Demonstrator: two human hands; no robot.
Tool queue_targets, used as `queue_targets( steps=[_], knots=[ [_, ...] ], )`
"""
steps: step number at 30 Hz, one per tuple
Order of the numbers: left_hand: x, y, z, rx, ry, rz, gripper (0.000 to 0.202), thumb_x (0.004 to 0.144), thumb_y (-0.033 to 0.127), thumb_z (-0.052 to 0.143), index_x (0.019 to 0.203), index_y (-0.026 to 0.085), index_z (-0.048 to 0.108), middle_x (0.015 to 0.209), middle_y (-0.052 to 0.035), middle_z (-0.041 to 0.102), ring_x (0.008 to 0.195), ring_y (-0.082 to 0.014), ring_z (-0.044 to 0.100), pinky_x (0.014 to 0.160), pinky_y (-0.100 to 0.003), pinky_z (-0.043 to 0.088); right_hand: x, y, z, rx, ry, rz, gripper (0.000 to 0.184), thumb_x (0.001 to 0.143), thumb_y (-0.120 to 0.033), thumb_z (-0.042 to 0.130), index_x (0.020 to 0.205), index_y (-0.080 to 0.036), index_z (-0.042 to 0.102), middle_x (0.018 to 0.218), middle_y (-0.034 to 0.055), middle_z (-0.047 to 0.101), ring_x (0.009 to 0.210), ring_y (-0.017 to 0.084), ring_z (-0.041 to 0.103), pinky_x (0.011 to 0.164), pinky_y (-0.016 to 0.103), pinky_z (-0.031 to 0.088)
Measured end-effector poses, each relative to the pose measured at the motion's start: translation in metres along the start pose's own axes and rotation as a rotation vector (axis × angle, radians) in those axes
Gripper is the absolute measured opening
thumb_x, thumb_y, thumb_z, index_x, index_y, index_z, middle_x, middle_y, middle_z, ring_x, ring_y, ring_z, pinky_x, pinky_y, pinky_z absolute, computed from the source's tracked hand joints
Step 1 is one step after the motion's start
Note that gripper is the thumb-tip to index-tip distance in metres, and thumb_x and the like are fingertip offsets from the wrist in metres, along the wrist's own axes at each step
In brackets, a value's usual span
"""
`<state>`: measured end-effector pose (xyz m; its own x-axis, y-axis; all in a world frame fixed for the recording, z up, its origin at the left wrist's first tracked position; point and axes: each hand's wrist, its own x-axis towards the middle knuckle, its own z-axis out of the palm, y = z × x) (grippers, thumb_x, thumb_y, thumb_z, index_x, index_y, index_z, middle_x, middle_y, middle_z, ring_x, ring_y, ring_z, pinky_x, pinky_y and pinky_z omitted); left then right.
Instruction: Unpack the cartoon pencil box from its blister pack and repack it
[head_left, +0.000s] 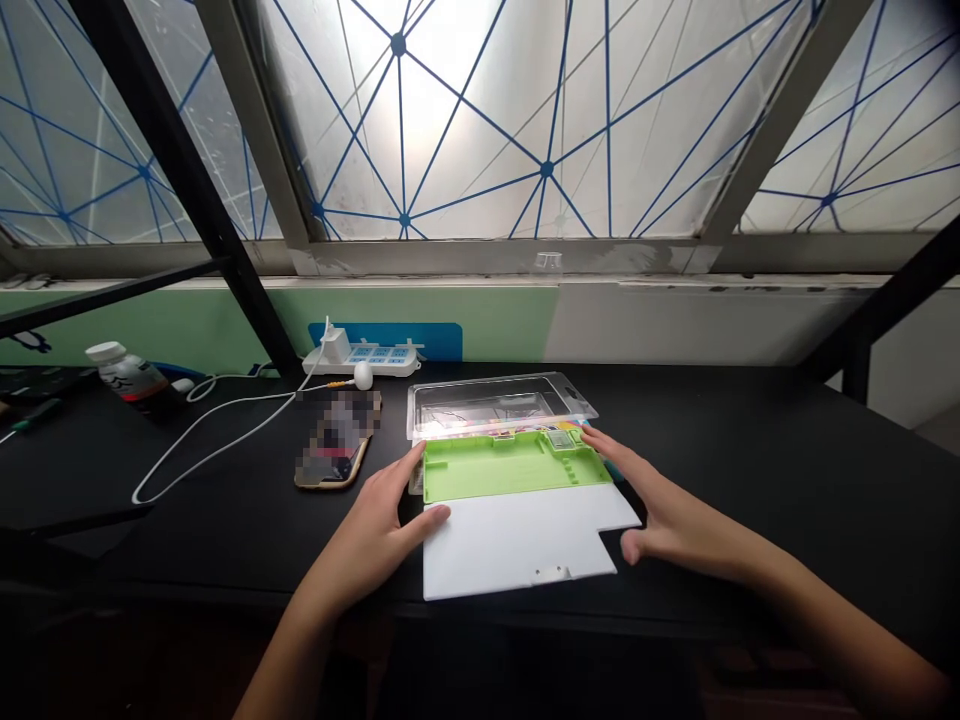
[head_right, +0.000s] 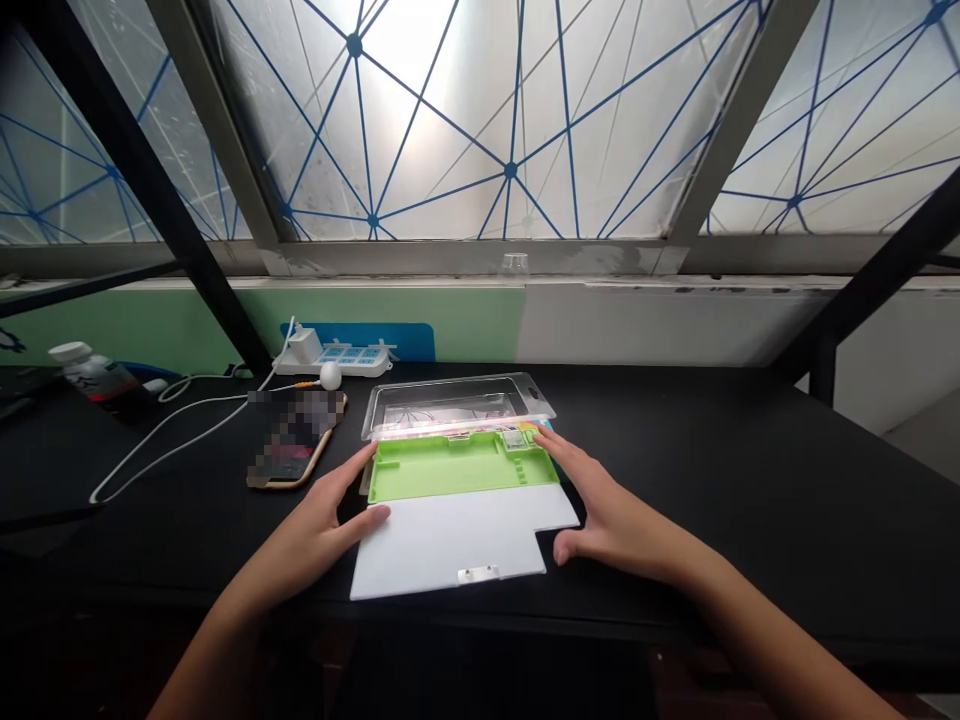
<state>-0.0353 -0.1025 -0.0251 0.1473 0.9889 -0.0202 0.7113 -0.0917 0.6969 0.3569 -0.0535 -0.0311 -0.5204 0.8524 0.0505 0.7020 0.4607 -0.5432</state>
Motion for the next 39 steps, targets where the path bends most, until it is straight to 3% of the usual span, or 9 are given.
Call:
queue_targets(
  steps=[3,9,12,17,21,25,29,33,39],
  knots=[
    [0.001,-0.002,0.002,-0.04,0.027,0.024,0.08,0.096,0.067,0.049,0.163,0.031,0.023,0.167,-0.0046,0.032,0.153,-0.0331,0.029,0.122,-0.048,0.029,0.001,0.006,0.006,0.012,-0.012,0.084,0.121,0.073,-0.066,0.077,0.165,-0.03,0.006,0.17,0.0121,0.022,0.151,0.043,0.026,0.119,0.059,0.032],
    [0.001,-0.006,0.002,-0.219,0.039,0.073,0.069,0.103,0.067,0.026,0.162,0.03,0.026,0.167,-0.0042,0.031,0.155,-0.0303,0.025,0.126,-0.049,0.019,0.011,-0.011,0.004,0.14,0.158,0.134,0.073,0.091,-0.061,0.058,0.155,-0.031,0.038,0.152,0.011,0.055,0.137,0.037,0.052,0.111,0.056,0.044],
    [0.0,-0.009,0.004,-0.268,0.035,0.09,0.077,0.1,0.072,0.021,0.163,0.028,0.023,0.167,-0.0076,0.032,0.154,-0.0304,0.027,0.126,-0.049,0.018,0.011,-0.014,0.004,0.157,0.222,0.134,0.064,0.094,-0.058,0.056,0.149,-0.028,0.044,0.142,0.0125,0.064,0.128,0.035,0.061,0.104,0.053,0.051],
    [0.002,-0.008,0.005,-0.203,0.043,0.103,0.083,0.098,0.072,0.037,0.163,0.025,0.017,0.163,-0.0134,0.038,0.153,-0.0332,0.03,0.124,-0.052,0.021,0.008,-0.011,0.008,0.07,0.281,0.072,0.069,0.089,-0.056,0.066,0.148,-0.028,0.043,0.138,0.0124,0.066,0.127,0.034,0.063,0.103,0.054,0.053],
    [0.0,-0.002,0.004,-0.156,0.106,0.076,0.088,0.094,0.062,0.059,0.162,0.031,0.014,0.158,-0.0127,0.046,0.145,-0.0344,0.044,0.117,-0.051,0.036,0.006,-0.009,0.013,-0.03,0.34,0.026,0.066,0.087,-0.055,0.068,0.145,-0.028,0.05,0.135,0.012,0.068,0.122,0.034,0.065,0.098,0.052,0.057],
    [-0.003,-0.002,0.008,-0.07,0.233,0.133,0.096,0.084,0.052,0.075,0.16,0.037,0.018,0.156,-0.0066,0.05,0.141,-0.0327,0.05,0.112,-0.047,0.045,0.004,-0.008,0.018,-0.106,0.366,-0.105,0.073,0.087,-0.047,0.072,0.152,-0.028,0.044,0.134,0.0128,0.068,0.118,0.031,0.068,0.094,0.047,0.06],
    [0.0,-0.006,0.013,0.082,0.401,0.297,0.077,0.093,0.041,0.068,0.158,0.038,0.029,0.156,-0.0035,0.05,0.136,-0.0297,0.055,0.109,-0.042,0.049,0.005,-0.01,0.016,-0.206,0.472,-0.262,0.069,0.094,-0.034,0.066,0.156,-0.032,0.036,0.14,0.011,0.065,0.12,0.028,0.067,0.098,0.045,0.058],
    [0.019,0.01,-0.004,0.181,0.479,0.436,0.08,0.094,0.042,0.067,0.161,0.033,0.024,0.155,-0.0075,0.049,0.138,-0.0306,0.052,0.11,-0.042,0.048,0.019,-0.01,-0.001,-0.208,0.569,-0.305,0.063,0.094,-0.035,0.066,0.153,-0.029,0.043,0.138,0.0118,0.066,0.119,0.029,0.067,0.099,0.044,0.057],
    [0.084,0.054,-0.045,0.522,0.448,0.364,0.078,0.091,0.038,0.07,0.157,0.021,0.031,0.147,-0.0193,0.055,0.136,-0.0392,0.05,0.114,-0.061,0.032,0.084,0.0,-0.021,-0.072,0.547,-0.153,0.058,0.093,-0.044,0.064,0.145,-0.021,0.054,0.137,0.0142,0.066,0.118,0.033,0.067,0.097,0.05,0.057]
  ],
)
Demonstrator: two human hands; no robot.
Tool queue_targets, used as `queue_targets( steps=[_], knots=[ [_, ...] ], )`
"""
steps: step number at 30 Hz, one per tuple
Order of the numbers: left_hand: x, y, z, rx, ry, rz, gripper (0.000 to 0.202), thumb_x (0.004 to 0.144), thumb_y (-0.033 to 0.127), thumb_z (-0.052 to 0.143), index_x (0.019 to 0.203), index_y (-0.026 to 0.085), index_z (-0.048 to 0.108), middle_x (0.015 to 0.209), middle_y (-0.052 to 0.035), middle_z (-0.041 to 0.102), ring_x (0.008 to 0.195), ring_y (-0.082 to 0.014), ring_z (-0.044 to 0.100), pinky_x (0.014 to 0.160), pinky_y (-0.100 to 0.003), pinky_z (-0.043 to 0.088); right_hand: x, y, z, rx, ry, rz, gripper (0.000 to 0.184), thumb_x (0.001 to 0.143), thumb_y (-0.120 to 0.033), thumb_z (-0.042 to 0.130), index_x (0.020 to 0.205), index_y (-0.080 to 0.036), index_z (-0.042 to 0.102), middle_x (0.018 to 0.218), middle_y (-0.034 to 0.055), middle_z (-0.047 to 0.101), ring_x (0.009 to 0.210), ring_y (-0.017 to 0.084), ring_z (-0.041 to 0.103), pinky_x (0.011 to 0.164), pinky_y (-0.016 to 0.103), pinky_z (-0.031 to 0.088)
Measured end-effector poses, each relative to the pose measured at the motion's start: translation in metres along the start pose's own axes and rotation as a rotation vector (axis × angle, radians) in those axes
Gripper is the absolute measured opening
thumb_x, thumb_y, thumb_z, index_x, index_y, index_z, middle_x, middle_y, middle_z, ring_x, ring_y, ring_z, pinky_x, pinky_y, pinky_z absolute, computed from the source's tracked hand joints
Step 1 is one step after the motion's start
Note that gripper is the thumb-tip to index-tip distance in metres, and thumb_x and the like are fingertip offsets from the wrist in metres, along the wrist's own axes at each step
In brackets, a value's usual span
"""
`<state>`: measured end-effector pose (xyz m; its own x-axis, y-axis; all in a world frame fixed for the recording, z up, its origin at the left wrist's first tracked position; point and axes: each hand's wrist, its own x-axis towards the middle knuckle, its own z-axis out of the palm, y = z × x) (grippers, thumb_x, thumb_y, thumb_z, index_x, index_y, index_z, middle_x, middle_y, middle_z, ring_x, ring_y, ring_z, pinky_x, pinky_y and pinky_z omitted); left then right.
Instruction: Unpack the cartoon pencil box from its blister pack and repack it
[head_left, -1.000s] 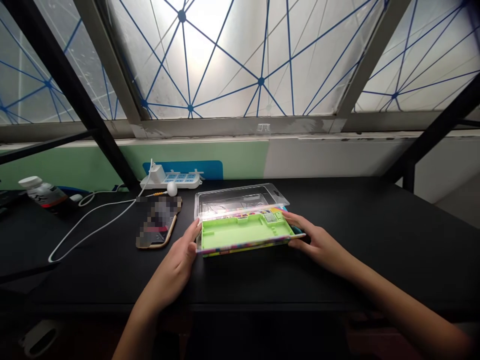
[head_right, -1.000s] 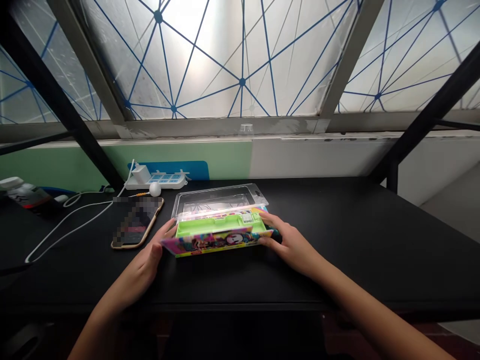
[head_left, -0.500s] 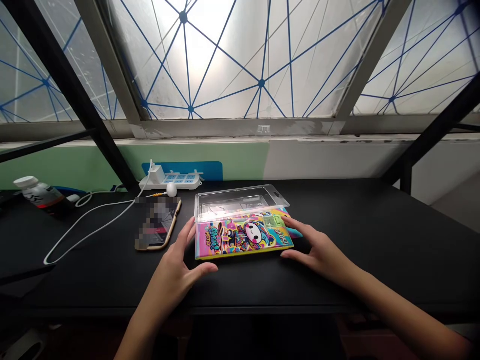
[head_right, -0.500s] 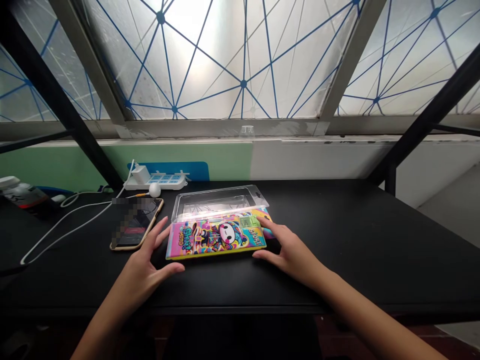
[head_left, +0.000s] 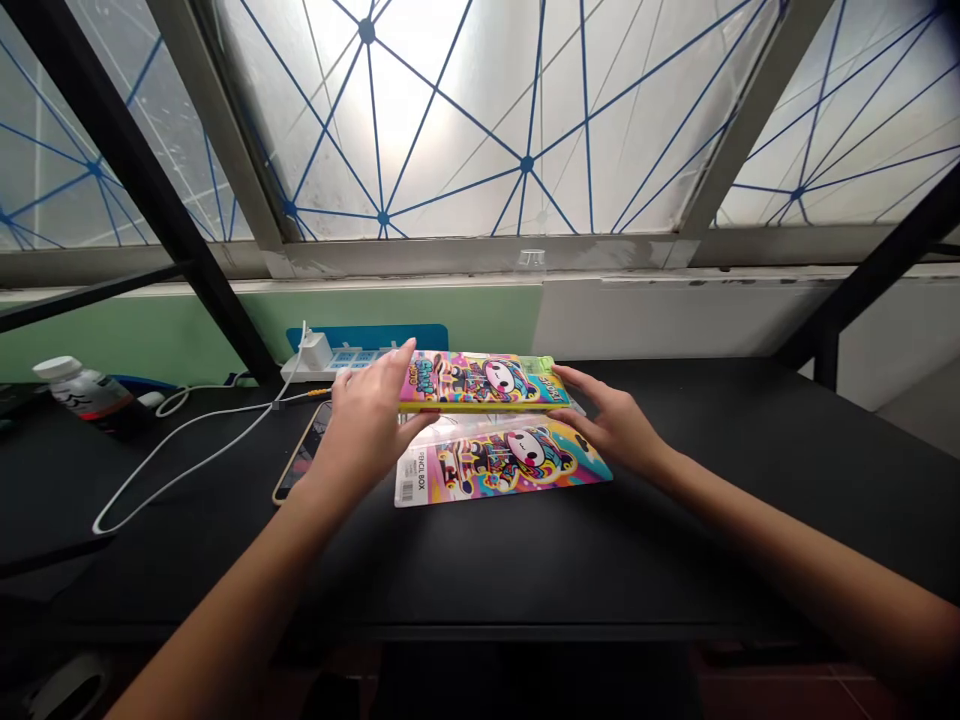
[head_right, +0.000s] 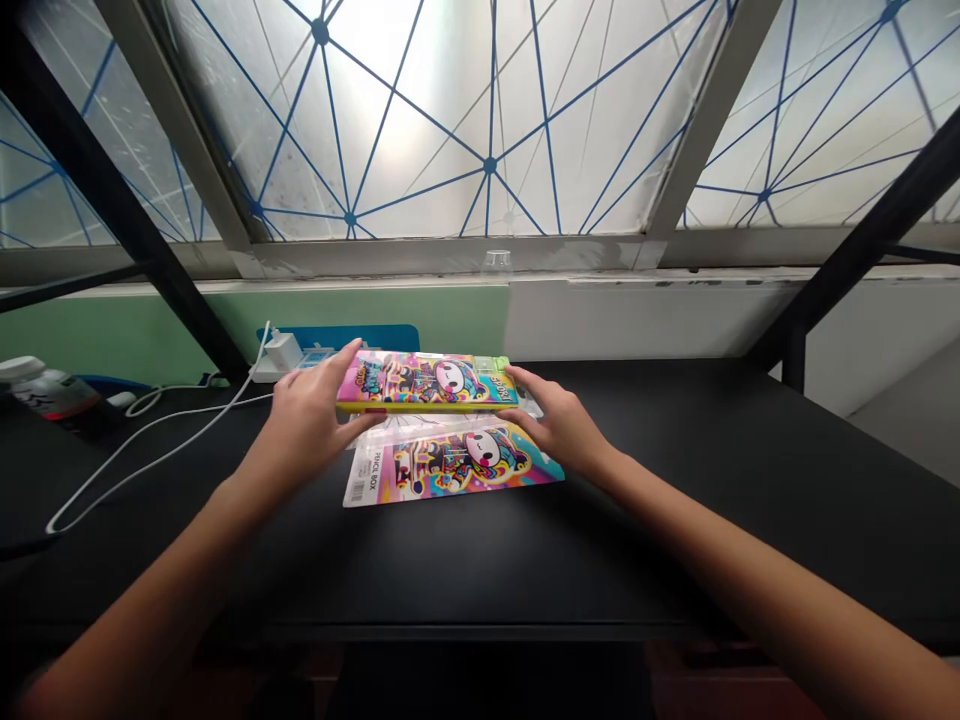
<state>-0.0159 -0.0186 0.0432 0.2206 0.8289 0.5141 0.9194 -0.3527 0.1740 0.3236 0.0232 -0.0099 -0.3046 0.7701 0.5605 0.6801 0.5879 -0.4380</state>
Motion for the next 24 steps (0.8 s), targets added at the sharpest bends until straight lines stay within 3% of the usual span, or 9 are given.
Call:
queue_targets(
  steps=[3,8,12,14,19,22,24],
  knots=[
    [0.019,-0.007,0.018,0.088,-0.096,-0.037,0.072,0.093,0.041,0.067,0.154,0.018,0.037,0.146,-0.0216,0.054,0.136,-0.039,0.048,0.114,-0.067,0.024,0.016,0.016,0.016,-0.015,-0.019,0.013,0.058,0.094,-0.041,0.06,0.148,-0.021,0.052,0.138,0.0138,0.066,0.121,0.033,0.066,0.101,0.053,0.053],
    [0.009,-0.021,0.051,0.027,-0.244,-0.08,0.069,0.091,0.059,0.06,0.147,0.022,0.047,0.135,-0.0186,0.059,0.129,-0.037,0.051,0.115,-0.067,0.022,0.01,0.036,0.025,-0.116,-0.133,-0.024,0.054,0.098,-0.045,0.052,0.148,-0.024,0.052,0.142,0.0128,0.063,0.128,0.033,0.061,0.103,0.053,0.052],
    [0.004,-0.023,0.053,-0.008,-0.308,-0.103,0.071,0.092,0.067,0.053,0.147,0.022,0.049,0.134,-0.0184,0.057,0.129,-0.0379,0.049,0.112,-0.061,0.031,0.005,0.039,0.025,-0.144,-0.189,-0.05,0.053,0.102,-0.046,0.044,0.148,-0.021,0.052,0.149,0.0154,0.056,0.137,0.034,0.053,0.109,0.056,0.047],
    [0.003,-0.022,0.051,-0.032,-0.346,-0.094,0.069,0.095,0.067,0.048,0.147,0.022,0.05,0.143,-0.02,0.052,0.134,-0.0395,0.045,0.11,-0.058,0.037,0.004,0.038,0.026,-0.183,-0.218,-0.062,0.052,0.103,-0.046,0.041,0.144,-0.019,0.056,0.152,0.018,0.052,0.142,0.035,0.046,0.112,0.058,0.043],
    [-0.002,-0.015,0.056,-0.02,-0.371,-0.029,0.068,0.098,0.066,0.042,0.15,0.021,0.048,0.168,-0.0186,0.022,0.15,-0.0413,0.028,0.117,-0.065,0.025,-0.001,0.02,0.024,-0.293,-0.148,-0.149,0.046,0.102,-0.044,0.045,0.14,-0.021,0.059,0.156,0.0204,0.047,0.144,0.036,0.044,0.111,0.066,0.036],
    [-0.005,-0.005,0.062,-0.004,-0.326,0.053,0.073,0.099,0.066,0.043,0.156,0.021,0.038,0.169,-0.0182,0.018,0.155,-0.0372,0.02,0.121,-0.061,0.02,-0.007,-0.005,0.022,-0.253,-0.078,-0.312,0.038,0.101,-0.038,0.053,0.134,-0.022,0.062,0.147,0.0183,0.057,0.135,0.033,0.054,0.11,0.061,0.038],
    [-0.005,0.003,0.066,0.031,-0.3,0.107,0.075,0.099,0.065,0.045,0.157,0.019,0.036,0.169,-0.0199,0.019,0.155,-0.0369,0.02,0.121,-0.059,0.023,-0.012,-0.025,0.023,-0.184,-0.121,-0.449,0.034,0.1,-0.037,0.056,0.128,-0.021,0.065,0.136,0.0166,0.066,0.126,0.031,0.06,0.105,0.054,0.045]
  ],
)
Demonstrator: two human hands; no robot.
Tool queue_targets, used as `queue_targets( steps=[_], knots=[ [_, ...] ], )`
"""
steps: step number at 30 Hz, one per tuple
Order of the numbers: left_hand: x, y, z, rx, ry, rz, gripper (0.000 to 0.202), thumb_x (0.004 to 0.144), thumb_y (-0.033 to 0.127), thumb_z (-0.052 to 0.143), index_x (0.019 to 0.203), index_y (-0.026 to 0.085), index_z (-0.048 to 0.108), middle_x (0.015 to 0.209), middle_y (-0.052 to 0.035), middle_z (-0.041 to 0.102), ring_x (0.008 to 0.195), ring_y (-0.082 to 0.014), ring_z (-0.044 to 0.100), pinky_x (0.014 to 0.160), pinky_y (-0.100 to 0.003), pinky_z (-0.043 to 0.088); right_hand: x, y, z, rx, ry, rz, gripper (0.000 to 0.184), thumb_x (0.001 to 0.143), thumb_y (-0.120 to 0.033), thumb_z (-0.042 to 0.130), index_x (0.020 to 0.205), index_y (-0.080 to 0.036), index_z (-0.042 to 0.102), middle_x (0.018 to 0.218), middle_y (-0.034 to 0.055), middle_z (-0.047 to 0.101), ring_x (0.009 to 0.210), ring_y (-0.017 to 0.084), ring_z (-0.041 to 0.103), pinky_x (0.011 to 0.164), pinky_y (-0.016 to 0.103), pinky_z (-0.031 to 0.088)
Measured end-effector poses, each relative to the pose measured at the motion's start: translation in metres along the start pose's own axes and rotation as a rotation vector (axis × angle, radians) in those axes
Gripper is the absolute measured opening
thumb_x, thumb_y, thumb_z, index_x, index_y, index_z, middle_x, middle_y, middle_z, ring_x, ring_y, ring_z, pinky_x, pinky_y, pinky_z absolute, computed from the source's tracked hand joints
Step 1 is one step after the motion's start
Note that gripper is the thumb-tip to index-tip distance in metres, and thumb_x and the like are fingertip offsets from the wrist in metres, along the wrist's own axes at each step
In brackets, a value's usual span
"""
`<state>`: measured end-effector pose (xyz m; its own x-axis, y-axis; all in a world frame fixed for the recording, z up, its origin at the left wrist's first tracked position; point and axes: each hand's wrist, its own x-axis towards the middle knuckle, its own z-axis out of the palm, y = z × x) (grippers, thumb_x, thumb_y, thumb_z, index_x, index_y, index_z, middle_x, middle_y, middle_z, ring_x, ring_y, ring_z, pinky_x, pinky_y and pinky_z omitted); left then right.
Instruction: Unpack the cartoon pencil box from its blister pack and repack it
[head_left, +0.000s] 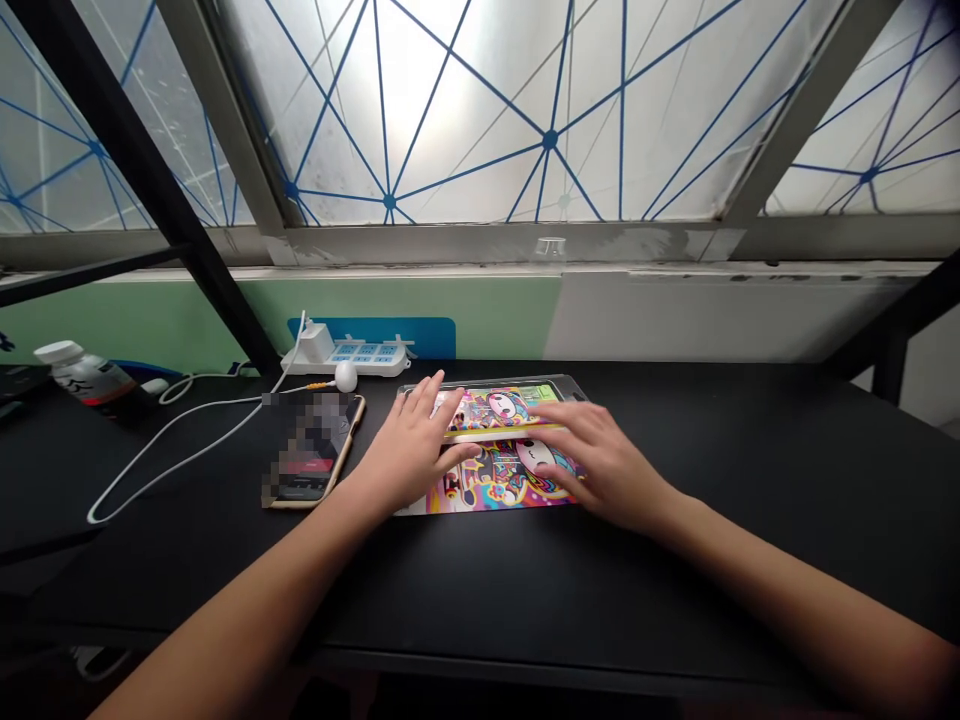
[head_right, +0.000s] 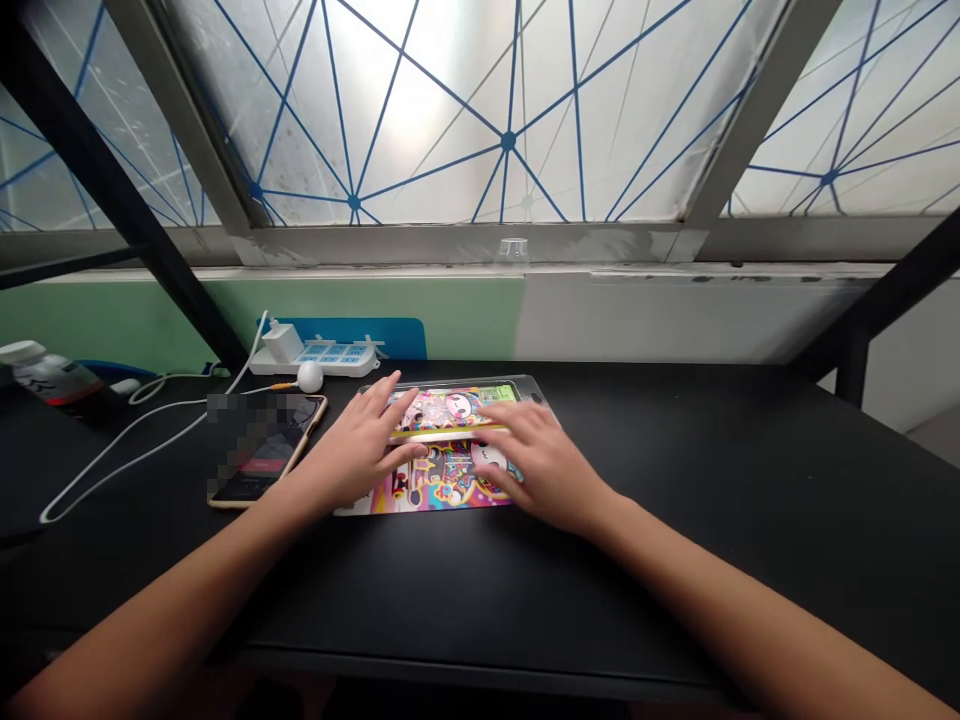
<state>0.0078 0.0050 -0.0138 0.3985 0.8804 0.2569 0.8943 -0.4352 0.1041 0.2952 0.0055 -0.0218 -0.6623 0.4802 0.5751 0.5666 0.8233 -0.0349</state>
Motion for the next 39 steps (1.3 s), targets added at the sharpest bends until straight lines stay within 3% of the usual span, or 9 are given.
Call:
queue_targets(
  steps=[4,8,11,17,24,28,31,35,39],
  knots=[
    [0.005,0.013,0.004,0.13,0.035,0.084,0.07,0.099,0.057,0.051,0.156,0.019,0.039,0.167,-0.0219,0.025,0.153,-0.0408,0.024,0.118,-0.062,0.027,0.006,-0.032,0.003,0.171,-0.242,-0.15,0.044,0.1,-0.047,0.054,0.128,-0.016,0.066,0.129,0.0161,0.07,0.12,0.029,0.064,0.103,0.048,0.048],
    [0.01,0.012,0.008,0.17,0.005,0.102,0.053,0.104,0.041,0.046,0.154,0.025,0.044,0.16,-0.0191,0.041,0.148,-0.0387,0.037,0.114,-0.058,0.035,0.009,-0.035,0.006,0.269,-0.471,0.013,0.074,0.095,-0.064,0.054,0.153,-0.018,0.046,0.158,0.0175,0.045,0.146,0.034,0.041,0.117,0.058,0.034],
    [0.012,0.005,0.007,0.197,0.011,0.08,0.049,0.104,0.032,0.045,0.153,0.027,0.046,0.157,-0.0182,0.046,0.144,-0.0392,0.043,0.113,-0.061,0.034,0.01,-0.03,0.002,0.3,-0.56,0.065,0.087,0.091,-0.07,0.054,0.158,-0.018,0.036,0.163,0.0173,0.034,0.151,0.037,0.03,0.121,0.062,0.024],
    [0.013,-0.004,0.002,0.181,0.0,0.005,0.05,0.104,0.039,0.046,0.153,0.026,0.047,0.157,-0.0171,0.046,0.143,-0.0406,0.044,0.112,-0.058,0.037,0.006,-0.026,-0.006,0.337,-0.467,0.099,0.046,0.096,-0.057,0.057,0.122,-0.021,0.07,0.129,0.0128,0.068,0.119,0.029,0.061,0.108,0.051,0.043],
    [0.013,-0.001,0.007,0.248,-0.035,0.015,0.065,0.103,0.059,0.039,0.157,0.024,0.039,0.162,-0.0195,0.036,0.151,-0.04,0.031,0.116,-0.063,0.028,0.008,-0.021,0.009,0.225,-0.379,0.291,0.047,0.098,-0.053,0.055,0.131,-0.019,0.06,0.117,0.0144,0.062,0.108,0.03,0.056,0.094,0.048,0.048],
    [0.013,0.0,0.01,0.214,-0.052,0.005,0.068,0.102,0.062,0.038,0.159,0.025,0.036,0.164,-0.0176,0.034,0.152,-0.0374,0.03,0.117,-0.059,0.031,0.009,-0.022,0.016,0.141,-0.342,0.403,0.034,0.099,-0.052,0.053,0.106,-0.02,0.063,0.105,0.011,0.061,0.099,0.028,0.054,0.089,0.046,0.046],
    [0.014,0.0,0.009,0.183,-0.05,0.0,0.065,0.104,0.059,0.036,0.158,0.024,0.039,0.163,-0.017,0.035,0.153,-0.036,0.029,0.117,-0.059,0.031,0.009,-0.023,0.015,0.112,-0.325,0.411,0.032,0.099,-0.051,0.053,0.091,-0.021,0.059,0.099,0.0093,0.06,0.094,0.027,0.054,0.086,0.045,0.046],
    [0.015,-0.001,0.007,0.133,-0.069,-0.003,0.058,0.106,0.054,0.032,0.154,0.024,0.044,0.163,-0.0164,0.036,0.152,-0.0355,0.03,0.117,-0.06,0.031,0.009,-0.024,0.012,0.14,-0.323,0.356,0.035,0.096,-0.051,0.06,0.113,-0.021,0.059,0.114,0.0119,0.059,0.108,0.031,0.053,0.095,0.048,0.044],
    [0.016,-0.001,0.006,0.108,-0.081,-0.011,0.057,0.107,0.053,0.031,0.153,0.024,0.045,0.163,-0.0156,0.037,0.152,-0.0356,0.03,0.116,-0.06,0.031,0.008,-0.024,0.012,0.131,-0.352,0.352,0.033,0.097,-0.052,0.056,0.106,-0.021,0.061,0.11,0.0112,0.059,0.104,0.03,0.053,0.092,0.047,0.044]
  ],
)
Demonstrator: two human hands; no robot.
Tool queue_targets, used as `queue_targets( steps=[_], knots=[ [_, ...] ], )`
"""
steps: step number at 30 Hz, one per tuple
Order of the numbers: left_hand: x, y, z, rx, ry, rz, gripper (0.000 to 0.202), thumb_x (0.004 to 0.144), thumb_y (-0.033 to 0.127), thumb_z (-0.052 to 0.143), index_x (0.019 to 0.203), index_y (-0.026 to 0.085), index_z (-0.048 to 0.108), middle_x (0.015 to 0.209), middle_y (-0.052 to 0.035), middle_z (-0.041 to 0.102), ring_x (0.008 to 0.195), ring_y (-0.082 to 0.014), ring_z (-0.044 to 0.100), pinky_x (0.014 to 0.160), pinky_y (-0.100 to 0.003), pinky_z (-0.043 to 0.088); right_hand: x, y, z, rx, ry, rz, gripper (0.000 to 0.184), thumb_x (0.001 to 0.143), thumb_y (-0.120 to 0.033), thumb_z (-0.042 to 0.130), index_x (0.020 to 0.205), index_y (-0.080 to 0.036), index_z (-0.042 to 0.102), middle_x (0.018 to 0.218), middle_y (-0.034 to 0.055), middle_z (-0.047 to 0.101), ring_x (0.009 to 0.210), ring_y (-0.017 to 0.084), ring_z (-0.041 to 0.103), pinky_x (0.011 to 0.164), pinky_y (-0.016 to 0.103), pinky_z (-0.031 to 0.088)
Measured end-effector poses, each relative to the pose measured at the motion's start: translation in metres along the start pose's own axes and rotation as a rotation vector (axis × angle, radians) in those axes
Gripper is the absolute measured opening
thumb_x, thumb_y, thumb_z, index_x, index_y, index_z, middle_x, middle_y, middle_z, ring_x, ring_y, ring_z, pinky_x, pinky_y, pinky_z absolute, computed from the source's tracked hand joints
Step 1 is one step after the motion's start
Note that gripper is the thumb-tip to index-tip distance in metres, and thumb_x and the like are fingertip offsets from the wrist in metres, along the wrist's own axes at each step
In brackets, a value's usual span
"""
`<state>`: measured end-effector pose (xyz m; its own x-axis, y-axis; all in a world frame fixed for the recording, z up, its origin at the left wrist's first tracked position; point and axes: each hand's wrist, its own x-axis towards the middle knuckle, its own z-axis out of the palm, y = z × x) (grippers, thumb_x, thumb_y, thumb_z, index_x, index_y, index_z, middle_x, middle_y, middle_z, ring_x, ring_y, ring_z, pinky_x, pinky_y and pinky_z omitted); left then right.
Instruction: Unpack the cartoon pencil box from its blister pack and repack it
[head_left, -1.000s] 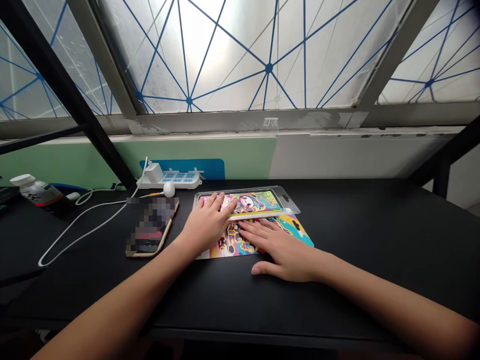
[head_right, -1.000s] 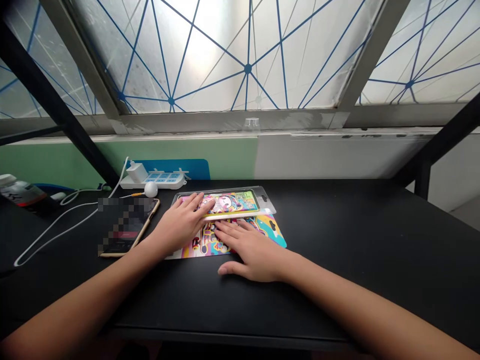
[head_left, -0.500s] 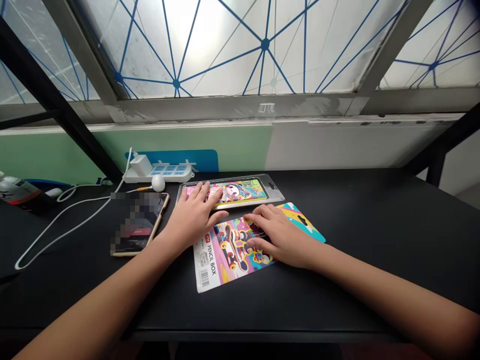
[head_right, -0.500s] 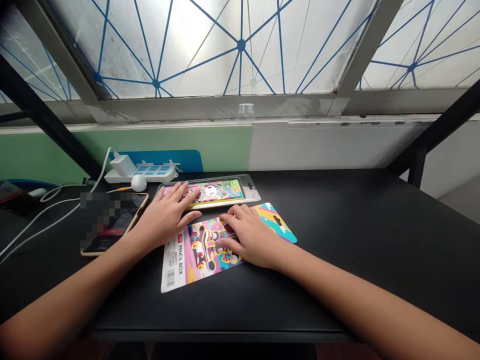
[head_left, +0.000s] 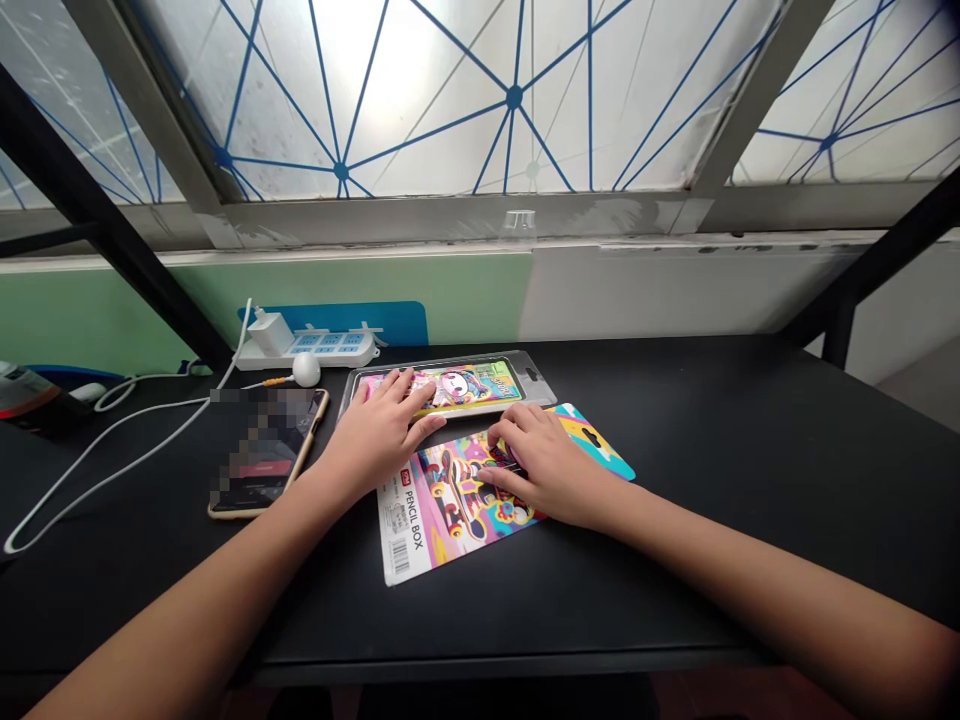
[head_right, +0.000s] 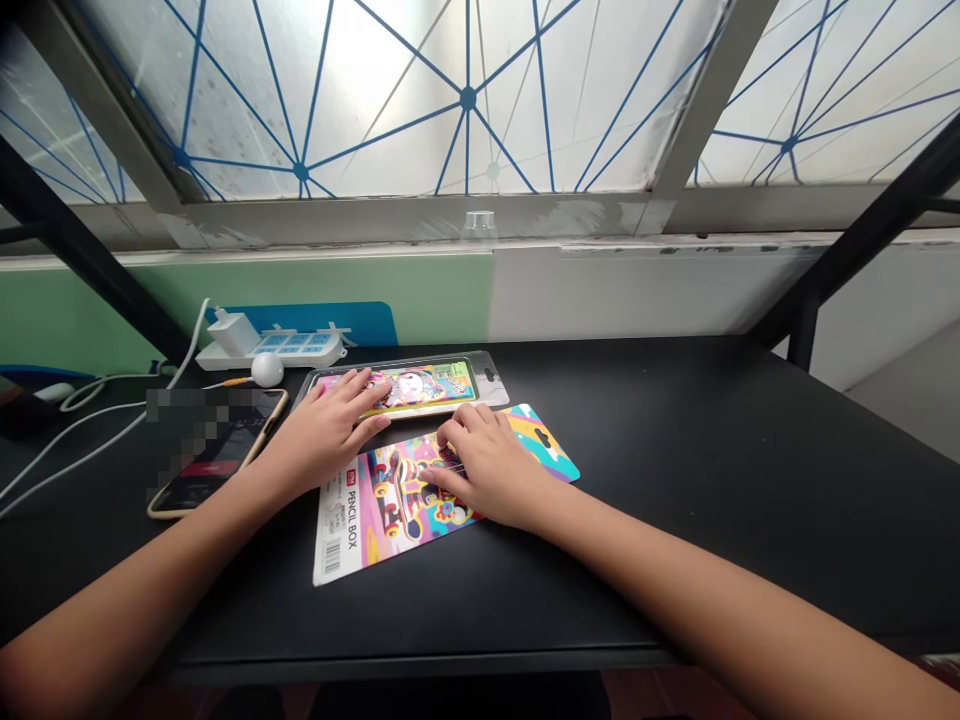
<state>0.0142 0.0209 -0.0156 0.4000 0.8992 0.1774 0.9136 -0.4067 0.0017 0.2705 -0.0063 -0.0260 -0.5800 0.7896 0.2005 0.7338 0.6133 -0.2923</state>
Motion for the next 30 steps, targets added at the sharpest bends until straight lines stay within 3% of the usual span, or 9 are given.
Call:
queue_targets(
  steps=[5,9,13,16,20,22,25,30],
  knots=[
    [-0.002,0.001,0.001,0.027,-0.021,-0.002,0.062,0.105,0.057,0.031,0.158,0.024,0.038,0.165,-0.0165,0.032,0.154,-0.0363,0.026,0.118,-0.061,0.028,0.0,0.002,0.001,-0.021,-0.003,-0.02,0.042,0.098,-0.055,0.054,0.123,-0.022,0.058,0.115,0.0115,0.058,0.109,0.031,0.053,0.096,0.048,0.043],
    [-0.003,0.0,0.001,0.04,-0.021,0.003,0.064,0.105,0.059,0.031,0.159,0.025,0.036,0.166,-0.016,0.03,0.154,-0.0363,0.026,0.118,-0.061,0.027,0.001,0.001,-0.001,-0.062,0.019,0.012,0.032,0.097,-0.052,0.056,0.106,-0.022,0.06,0.109,0.0104,0.06,0.104,0.03,0.054,0.089,0.046,0.045],
    [-0.002,-0.001,0.0,0.011,-0.029,-0.002,0.063,0.105,0.058,0.03,0.158,0.025,0.038,0.165,-0.0161,0.031,0.154,-0.0354,0.026,0.118,-0.06,0.027,0.001,0.0,-0.002,-0.057,0.02,0.05,0.027,0.096,-0.046,0.059,0.086,-0.022,0.052,0.101,0.0084,0.06,0.097,0.027,0.055,0.086,0.043,0.044],
    [-0.002,-0.001,-0.003,-0.024,-0.033,-0.008,0.059,0.106,0.055,0.031,0.155,0.025,0.043,0.164,-0.0156,0.034,0.153,-0.0353,0.028,0.117,-0.06,0.029,0.0,-0.002,-0.004,-0.027,0.04,0.063,0.027,0.096,-0.045,0.059,0.084,-0.023,0.048,0.095,0.0075,0.062,0.09,0.025,0.057,0.081,0.039,0.045],
    [-0.005,-0.002,-0.009,-0.09,-0.015,-0.008,0.049,0.107,0.051,0.033,0.141,0.025,0.056,0.162,-0.0149,0.04,0.152,-0.036,0.031,0.115,-0.061,0.032,-0.004,0.004,-0.019,0.021,0.069,0.175,0.028,0.095,-0.051,0.055,0.092,-0.024,0.049,0.073,0.0005,0.062,0.064,0.02,0.057,0.062,0.032,0.039],
    [-0.007,-0.003,-0.011,-0.133,0.01,0.021,0.045,0.107,0.049,0.032,0.127,0.023,0.063,0.158,-0.0149,0.046,0.15,-0.0357,0.035,0.113,-0.06,0.034,-0.005,0.018,-0.032,0.028,0.105,0.23,0.032,0.095,-0.057,0.053,0.094,-0.025,0.052,0.07,-0.0007,0.064,0.061,0.02,0.059,0.061,0.032,0.038],
    [-0.008,-0.004,-0.011,-0.189,0.04,0.088,0.039,0.106,0.049,0.037,0.112,0.021,0.063,0.149,-0.0156,0.055,0.142,-0.0345,0.045,0.109,-0.056,0.038,-0.004,0.059,-0.051,0.079,0.079,0.334,0.039,0.093,-0.064,0.05,0.089,-0.026,0.06,0.08,0.0008,0.072,0.072,0.021,0.065,0.066,0.032,0.043],
    [-0.01,-0.006,-0.013,-0.234,0.095,0.149,0.036,0.101,0.053,0.048,0.113,0.022,0.061,0.132,-0.0116,0.064,0.123,-0.0317,0.056,0.104,-0.049,0.043,-0.003,0.121,-0.063,0.065,0.0,0.511,0.043,0.089,-0.066,0.054,0.086,-0.026,0.069,0.087,0.0028,0.076,0.08,0.024,0.069,0.069,0.034,0.047]
  ],
)
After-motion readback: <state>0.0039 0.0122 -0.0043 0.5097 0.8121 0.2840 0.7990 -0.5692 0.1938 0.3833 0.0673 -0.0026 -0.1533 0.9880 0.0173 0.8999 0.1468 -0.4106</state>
